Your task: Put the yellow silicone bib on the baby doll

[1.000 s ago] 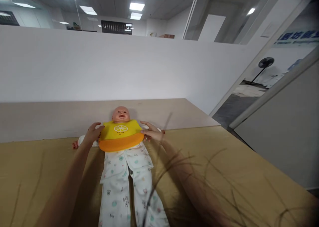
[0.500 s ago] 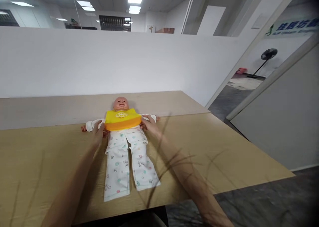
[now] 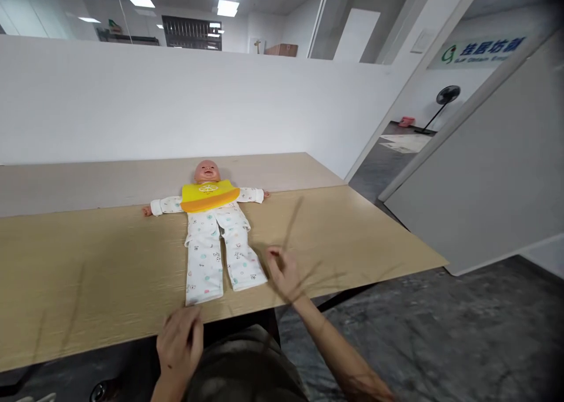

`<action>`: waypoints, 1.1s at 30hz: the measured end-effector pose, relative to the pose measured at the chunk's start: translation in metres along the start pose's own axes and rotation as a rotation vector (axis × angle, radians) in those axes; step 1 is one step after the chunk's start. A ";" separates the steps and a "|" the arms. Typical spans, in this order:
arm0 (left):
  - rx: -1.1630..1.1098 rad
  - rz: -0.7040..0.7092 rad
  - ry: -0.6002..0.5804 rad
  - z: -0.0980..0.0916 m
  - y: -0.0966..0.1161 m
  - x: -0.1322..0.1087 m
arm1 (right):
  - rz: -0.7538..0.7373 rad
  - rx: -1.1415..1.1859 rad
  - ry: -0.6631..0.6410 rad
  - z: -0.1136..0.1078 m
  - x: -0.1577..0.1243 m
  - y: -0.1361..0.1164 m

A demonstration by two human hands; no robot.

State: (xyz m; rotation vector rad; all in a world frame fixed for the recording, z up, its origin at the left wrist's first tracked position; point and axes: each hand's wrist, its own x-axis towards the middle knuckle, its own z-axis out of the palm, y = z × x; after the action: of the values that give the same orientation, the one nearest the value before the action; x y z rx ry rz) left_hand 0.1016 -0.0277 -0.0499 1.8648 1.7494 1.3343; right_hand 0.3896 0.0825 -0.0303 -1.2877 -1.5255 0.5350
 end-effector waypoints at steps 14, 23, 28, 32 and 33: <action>0.429 0.182 0.034 0.037 0.015 -0.012 | -0.444 -0.555 -0.016 0.043 -0.098 -0.037; 0.571 0.206 -0.022 0.036 0.028 -0.005 | -0.320 -0.576 -0.049 0.049 -0.100 -0.051; 0.574 0.181 -0.047 0.032 0.038 0.004 | -0.316 -0.595 -0.083 0.045 -0.093 -0.054; 0.548 0.150 -0.091 0.031 0.041 0.011 | -0.302 -0.634 -0.145 0.041 -0.084 -0.059; 0.555 0.150 -0.101 0.032 0.041 0.012 | -0.302 -0.638 -0.160 0.041 -0.082 -0.060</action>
State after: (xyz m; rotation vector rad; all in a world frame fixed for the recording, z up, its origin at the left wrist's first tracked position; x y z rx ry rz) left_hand 0.1503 -0.0146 -0.0326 2.3359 2.1121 0.8231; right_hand 0.3184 -0.0010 -0.0291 -1.4622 -2.0792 -0.0632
